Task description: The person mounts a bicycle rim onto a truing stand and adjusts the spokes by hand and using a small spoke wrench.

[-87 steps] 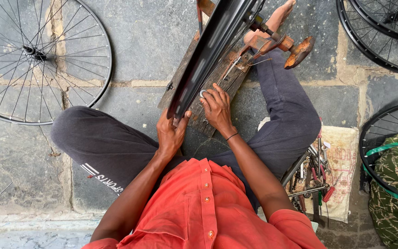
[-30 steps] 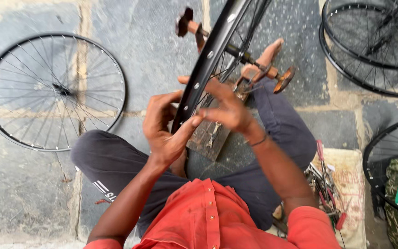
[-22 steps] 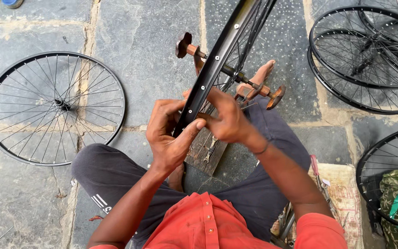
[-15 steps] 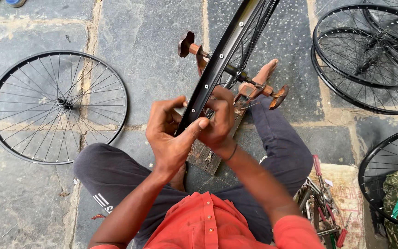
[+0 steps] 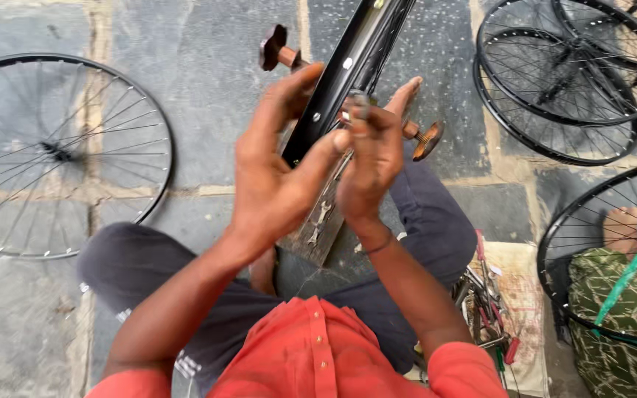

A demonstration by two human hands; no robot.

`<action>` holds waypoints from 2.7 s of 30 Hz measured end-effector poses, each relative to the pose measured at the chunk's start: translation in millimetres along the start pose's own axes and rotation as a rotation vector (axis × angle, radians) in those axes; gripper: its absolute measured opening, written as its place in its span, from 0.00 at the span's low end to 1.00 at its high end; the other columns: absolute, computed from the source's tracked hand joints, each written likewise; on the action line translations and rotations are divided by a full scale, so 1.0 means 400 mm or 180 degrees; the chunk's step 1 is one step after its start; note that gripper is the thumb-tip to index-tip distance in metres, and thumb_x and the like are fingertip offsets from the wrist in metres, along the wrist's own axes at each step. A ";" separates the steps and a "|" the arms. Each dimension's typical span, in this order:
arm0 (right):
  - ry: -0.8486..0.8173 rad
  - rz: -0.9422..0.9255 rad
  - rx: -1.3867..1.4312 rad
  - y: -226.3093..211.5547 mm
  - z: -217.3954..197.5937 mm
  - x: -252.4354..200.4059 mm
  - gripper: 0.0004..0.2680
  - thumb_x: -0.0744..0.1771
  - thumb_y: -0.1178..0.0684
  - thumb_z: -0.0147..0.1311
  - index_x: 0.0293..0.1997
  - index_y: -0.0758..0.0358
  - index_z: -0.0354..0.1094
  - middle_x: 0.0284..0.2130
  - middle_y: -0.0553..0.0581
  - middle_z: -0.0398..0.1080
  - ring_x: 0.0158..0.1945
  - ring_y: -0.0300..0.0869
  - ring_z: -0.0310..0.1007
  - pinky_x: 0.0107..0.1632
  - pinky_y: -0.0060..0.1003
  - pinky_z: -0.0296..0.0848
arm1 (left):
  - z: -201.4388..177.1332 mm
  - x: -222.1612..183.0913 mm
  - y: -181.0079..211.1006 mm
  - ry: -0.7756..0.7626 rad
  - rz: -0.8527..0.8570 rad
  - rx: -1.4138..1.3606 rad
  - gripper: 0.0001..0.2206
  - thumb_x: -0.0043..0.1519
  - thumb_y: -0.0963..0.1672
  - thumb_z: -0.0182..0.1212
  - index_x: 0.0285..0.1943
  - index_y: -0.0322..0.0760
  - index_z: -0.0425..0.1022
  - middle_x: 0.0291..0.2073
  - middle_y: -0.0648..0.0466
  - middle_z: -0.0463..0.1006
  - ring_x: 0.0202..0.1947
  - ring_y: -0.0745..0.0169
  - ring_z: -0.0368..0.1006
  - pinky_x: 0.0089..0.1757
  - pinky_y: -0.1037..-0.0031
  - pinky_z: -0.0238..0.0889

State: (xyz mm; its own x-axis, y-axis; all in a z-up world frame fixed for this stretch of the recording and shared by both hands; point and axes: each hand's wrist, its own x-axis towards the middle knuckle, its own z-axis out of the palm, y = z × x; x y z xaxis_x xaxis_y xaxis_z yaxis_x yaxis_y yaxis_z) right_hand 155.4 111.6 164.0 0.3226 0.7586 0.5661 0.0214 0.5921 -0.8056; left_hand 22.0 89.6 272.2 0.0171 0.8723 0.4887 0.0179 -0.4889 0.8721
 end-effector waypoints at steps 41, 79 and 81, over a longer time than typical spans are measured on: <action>-0.0908 0.2089 -0.0619 0.199 -0.183 -0.478 0.08 0.71 0.52 0.49 0.45 0.68 0.68 0.46 0.59 0.72 0.46 0.40 0.70 0.49 0.33 0.71 | -0.067 -0.309 -0.932 -0.1554 -0.2311 0.2533 0.31 0.53 0.63 0.65 0.57 0.44 0.82 0.40 0.39 0.83 0.45 0.42 0.79 0.46 0.54 0.69; -0.1839 -0.0686 -0.1974 0.160 -0.028 -0.406 0.06 0.63 0.62 0.63 0.37 0.68 0.67 0.29 0.61 0.69 0.30 0.53 0.72 0.35 0.45 0.72 | -0.069 -0.307 -0.916 -0.1458 -0.2244 0.2407 0.30 0.54 0.62 0.66 0.53 0.41 0.83 0.39 0.38 0.82 0.46 0.39 0.78 0.47 0.53 0.68; -0.1781 -0.0610 -0.1907 0.070 -0.014 -0.391 0.07 0.64 0.62 0.64 0.38 0.68 0.68 0.31 0.61 0.71 0.32 0.53 0.74 0.35 0.43 0.73 | -0.068 -0.304 -0.918 -0.1481 -0.2217 0.2372 0.30 0.53 0.62 0.66 0.53 0.41 0.83 0.39 0.39 0.83 0.45 0.40 0.78 0.47 0.54 0.68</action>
State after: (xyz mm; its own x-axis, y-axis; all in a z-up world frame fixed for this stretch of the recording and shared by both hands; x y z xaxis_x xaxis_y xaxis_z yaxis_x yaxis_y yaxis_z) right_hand 110.9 8.0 52.2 -0.2512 0.7761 0.5784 0.5775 0.5997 -0.5539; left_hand -13.7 163.1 -106.7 0.1391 0.9460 -0.2927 0.7606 0.0872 0.6434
